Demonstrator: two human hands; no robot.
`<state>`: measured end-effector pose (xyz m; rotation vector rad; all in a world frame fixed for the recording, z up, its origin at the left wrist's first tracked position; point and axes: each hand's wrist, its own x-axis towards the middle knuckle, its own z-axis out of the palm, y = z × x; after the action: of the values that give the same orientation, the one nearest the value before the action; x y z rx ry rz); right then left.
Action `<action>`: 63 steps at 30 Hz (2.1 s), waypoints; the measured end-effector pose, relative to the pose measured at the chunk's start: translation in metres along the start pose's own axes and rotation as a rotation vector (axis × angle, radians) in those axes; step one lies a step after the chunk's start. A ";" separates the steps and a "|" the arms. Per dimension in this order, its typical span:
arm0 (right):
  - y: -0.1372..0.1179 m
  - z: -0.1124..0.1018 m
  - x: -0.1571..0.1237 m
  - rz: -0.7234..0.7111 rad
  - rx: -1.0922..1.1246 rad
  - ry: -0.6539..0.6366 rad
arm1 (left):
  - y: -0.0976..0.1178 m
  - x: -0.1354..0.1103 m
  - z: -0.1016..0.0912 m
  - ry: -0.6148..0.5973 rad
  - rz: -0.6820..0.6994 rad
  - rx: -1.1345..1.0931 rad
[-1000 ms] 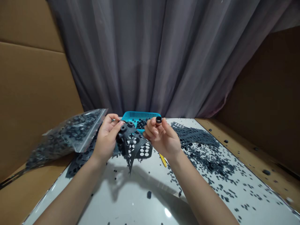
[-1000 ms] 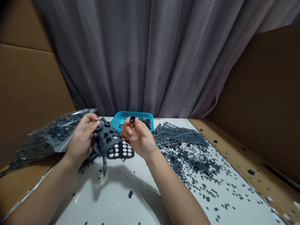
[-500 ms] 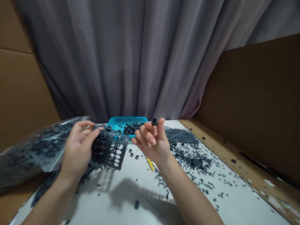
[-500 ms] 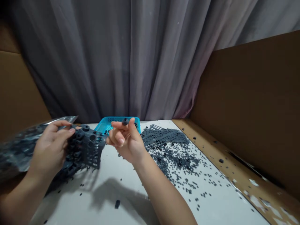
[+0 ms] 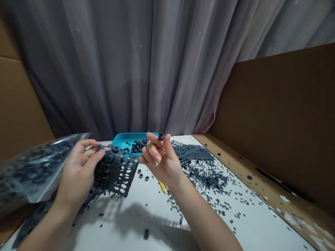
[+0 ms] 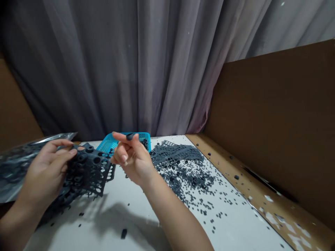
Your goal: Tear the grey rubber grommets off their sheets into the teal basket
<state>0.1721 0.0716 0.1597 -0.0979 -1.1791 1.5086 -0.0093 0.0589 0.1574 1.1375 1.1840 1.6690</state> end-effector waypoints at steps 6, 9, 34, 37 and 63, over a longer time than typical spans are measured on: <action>0.010 -0.009 0.001 -0.081 -0.122 0.030 | 0.000 0.000 0.000 -0.048 0.049 -0.005; 0.016 -0.032 0.011 -0.062 -0.457 0.096 | -0.001 -0.001 0.002 -0.091 0.031 0.016; 0.028 -0.010 0.016 0.347 -0.751 -0.311 | -0.023 -0.006 0.001 -0.561 0.192 -0.070; 0.041 -0.014 0.017 0.363 -0.560 -0.244 | -0.021 -0.008 0.007 -0.544 0.050 -0.174; 0.036 0.003 0.004 -0.060 -0.575 -0.134 | -0.001 -0.013 0.002 -0.500 -0.026 -0.459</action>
<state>0.1433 0.0788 0.1386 -0.3477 -1.6832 1.0988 -0.0035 0.0474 0.1541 1.1387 0.4687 1.4173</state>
